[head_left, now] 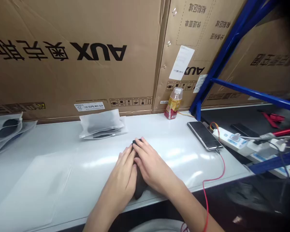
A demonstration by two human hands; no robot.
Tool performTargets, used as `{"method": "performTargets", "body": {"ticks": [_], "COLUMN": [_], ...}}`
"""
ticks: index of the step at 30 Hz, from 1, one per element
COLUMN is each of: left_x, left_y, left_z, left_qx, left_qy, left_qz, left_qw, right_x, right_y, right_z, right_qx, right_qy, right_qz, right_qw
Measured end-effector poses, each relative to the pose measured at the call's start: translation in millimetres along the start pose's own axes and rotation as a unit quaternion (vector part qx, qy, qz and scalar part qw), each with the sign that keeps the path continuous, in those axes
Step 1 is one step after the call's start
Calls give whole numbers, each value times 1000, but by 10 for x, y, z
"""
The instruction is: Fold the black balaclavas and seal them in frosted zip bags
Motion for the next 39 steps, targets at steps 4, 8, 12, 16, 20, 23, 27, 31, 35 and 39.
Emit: {"method": "performTargets", "body": {"ticks": [4,8,12,16,20,23,27,31,35,39], "left_x": [-55,-3,217,340,351,372,194,-432,-958,-987], "left_y": [76,46,17,114,251,330,372,459,675,814], "left_z": [97,11,-34,81,95,16,50,509,1086,1112], "left_qx": [-8,-106,-111,-52,-29,-3,-1,-134,-392,-362], "left_qy": [18,25,-33,-104,-138,-165,-172,-198,-256,-256], "left_qz": [36,-5,-63,-55,-67,-76,-51,-101,-32,19], "left_qw": [999,994,991,992,988,983,984,966,883,896], "right_x": [40,65,140,198,214,198,155,133,129,66], "right_y": [70,56,33,76,185,279,354,408,454,484], "right_z": [58,91,41,27,95,144,134,64,26,45], "right_qx": [4,53,65,71,81,84,92,103,104,101], "right_qy": [20,34,38,49,55,45,16,-47,-96,-144], "right_qz": [31,39,85,93,75,70,65,36,10,-27], "right_qw": [999,997,994,992,992,993,994,993,990,984]}}
Point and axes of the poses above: each hand's wrist, its own y-axis away from the middle knuckle, its own x-axis out of the palm, z = x × y, the point moved 1 cm from there along -y, towards the middle knuckle, and after that the axes turned 2 degrees about -z, right-handed, at the moved point
